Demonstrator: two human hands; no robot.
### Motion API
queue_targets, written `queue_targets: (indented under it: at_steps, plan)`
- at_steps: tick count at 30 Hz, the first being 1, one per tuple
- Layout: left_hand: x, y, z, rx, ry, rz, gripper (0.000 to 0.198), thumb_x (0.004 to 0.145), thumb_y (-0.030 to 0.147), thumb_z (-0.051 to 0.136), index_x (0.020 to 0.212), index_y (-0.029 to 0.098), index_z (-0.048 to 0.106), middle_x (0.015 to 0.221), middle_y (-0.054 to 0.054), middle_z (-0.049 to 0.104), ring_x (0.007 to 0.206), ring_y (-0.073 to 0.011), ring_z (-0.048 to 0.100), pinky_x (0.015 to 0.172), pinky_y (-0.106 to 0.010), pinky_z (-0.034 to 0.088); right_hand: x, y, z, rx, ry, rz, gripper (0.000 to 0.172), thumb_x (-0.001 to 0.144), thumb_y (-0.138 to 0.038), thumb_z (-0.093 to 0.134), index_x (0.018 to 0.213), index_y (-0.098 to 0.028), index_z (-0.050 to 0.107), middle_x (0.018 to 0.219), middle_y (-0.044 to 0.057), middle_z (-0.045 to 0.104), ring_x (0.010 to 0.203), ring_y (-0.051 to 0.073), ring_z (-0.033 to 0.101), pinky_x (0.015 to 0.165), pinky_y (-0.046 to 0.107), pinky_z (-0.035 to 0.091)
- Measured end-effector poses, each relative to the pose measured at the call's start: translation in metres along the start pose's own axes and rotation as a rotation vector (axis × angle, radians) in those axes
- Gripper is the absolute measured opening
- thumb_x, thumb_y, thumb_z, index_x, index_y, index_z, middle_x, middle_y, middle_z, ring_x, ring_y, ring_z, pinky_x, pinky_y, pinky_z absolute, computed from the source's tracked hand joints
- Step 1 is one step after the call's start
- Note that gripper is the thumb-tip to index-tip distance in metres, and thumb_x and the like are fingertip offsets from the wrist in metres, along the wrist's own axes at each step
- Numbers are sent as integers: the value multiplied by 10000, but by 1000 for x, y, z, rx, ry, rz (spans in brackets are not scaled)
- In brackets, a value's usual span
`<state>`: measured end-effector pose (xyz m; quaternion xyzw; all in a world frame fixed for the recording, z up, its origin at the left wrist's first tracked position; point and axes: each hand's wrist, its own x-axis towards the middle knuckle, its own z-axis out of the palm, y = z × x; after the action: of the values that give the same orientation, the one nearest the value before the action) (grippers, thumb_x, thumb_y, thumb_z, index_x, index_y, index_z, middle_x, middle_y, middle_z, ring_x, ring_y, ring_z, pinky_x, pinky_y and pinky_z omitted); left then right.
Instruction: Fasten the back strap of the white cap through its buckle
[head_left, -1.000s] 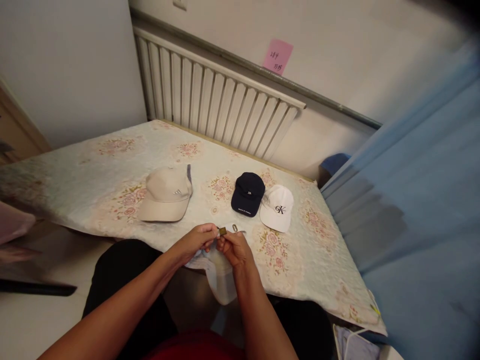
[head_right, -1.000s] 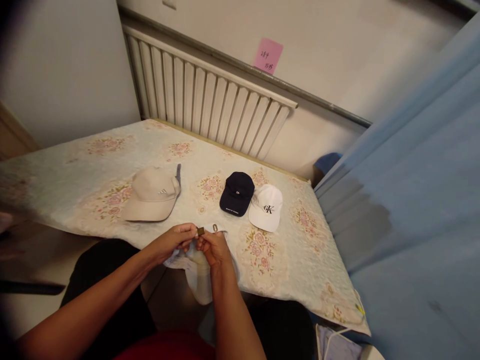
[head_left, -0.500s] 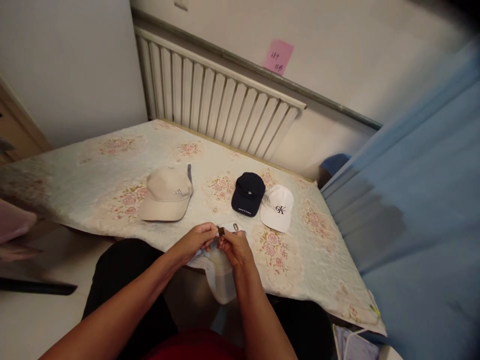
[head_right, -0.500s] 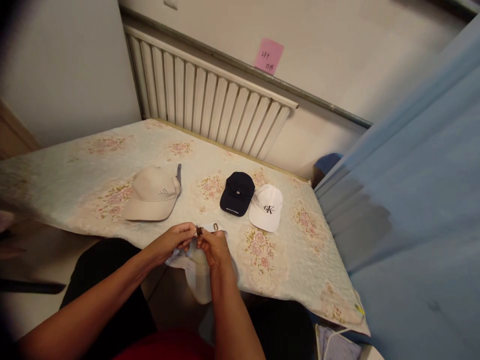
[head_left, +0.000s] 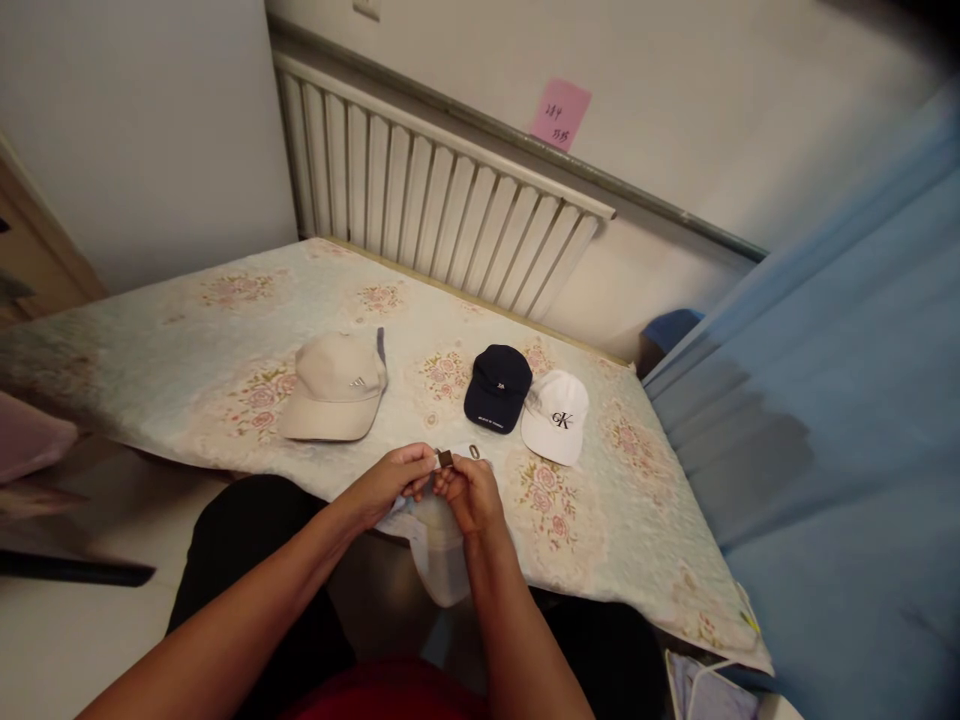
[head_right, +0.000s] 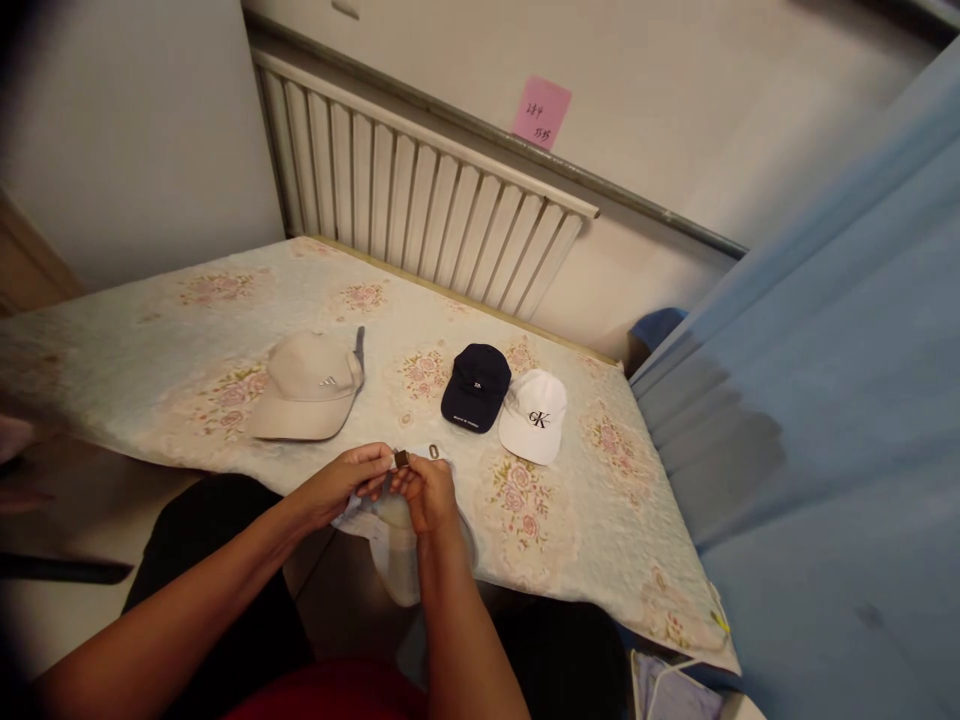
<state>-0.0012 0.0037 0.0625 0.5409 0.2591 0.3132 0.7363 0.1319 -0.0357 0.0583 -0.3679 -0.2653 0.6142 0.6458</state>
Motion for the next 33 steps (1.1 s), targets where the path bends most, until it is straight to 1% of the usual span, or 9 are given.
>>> queue_targets:
  at_steps: [7,12,14,18,20,24,27,33]
  plan:
    - [0,-2,-1,16,6,2,219,821,336,532,678,171,516,503,63,451,465,-71,343,528,-224,292,1,2,0,-36,23,7,189,654,-258,636,513,-132,634,457,24,585,422,112,508,462,243,387]
    - [0,-3,3,34,59,43,229,819,333,523,659,171,499,501,66,438,485,-77,369,533,-222,288,1,1,1,-103,60,0,225,659,-282,627,487,-138,617,434,8,565,405,97,489,451,232,348]
    - [0,-2,3,70,71,30,222,813,321,518,650,171,494,499,68,433,479,-76,366,523,-221,275,1,1,0,-147,75,-4,222,660,-268,614,485,-132,623,414,7,559,392,90,476,440,227,320]
    - [0,1,1,148,45,-44,198,795,303,521,653,168,493,566,38,536,474,-71,362,493,-222,233,1,1,-3,-233,97,-9,218,652,-230,610,459,-129,617,383,0,541,376,77,451,436,223,291]
    - [0,1,0,155,43,-57,191,792,307,523,664,167,495,601,27,565,478,-70,366,489,-222,226,1,2,-4,-261,97,-11,238,656,-240,621,444,-132,605,378,-6,531,372,74,438,436,224,290]
    - [0,-3,-2,113,48,-41,200,796,325,524,670,172,499,540,57,484,468,-71,360,492,-219,238,2,1,-4,-285,86,-7,215,651,-289,665,511,-130,631,390,-22,522,368,74,416,430,228,285]
    - [0,-6,-2,79,35,-24,206,799,340,526,678,174,511,501,76,422,448,-69,330,500,-219,266,1,-1,-3,-285,78,-3,225,638,-321,694,539,-130,629,404,-25,522,377,75,414,435,230,292]
    - [-1,-5,-2,60,36,-14,210,805,350,527,689,176,524,496,78,405,449,-71,306,517,-221,293,-1,-3,-2,-281,55,1,244,609,-357,734,584,-138,628,453,-16,557,418,86,447,458,231,324]
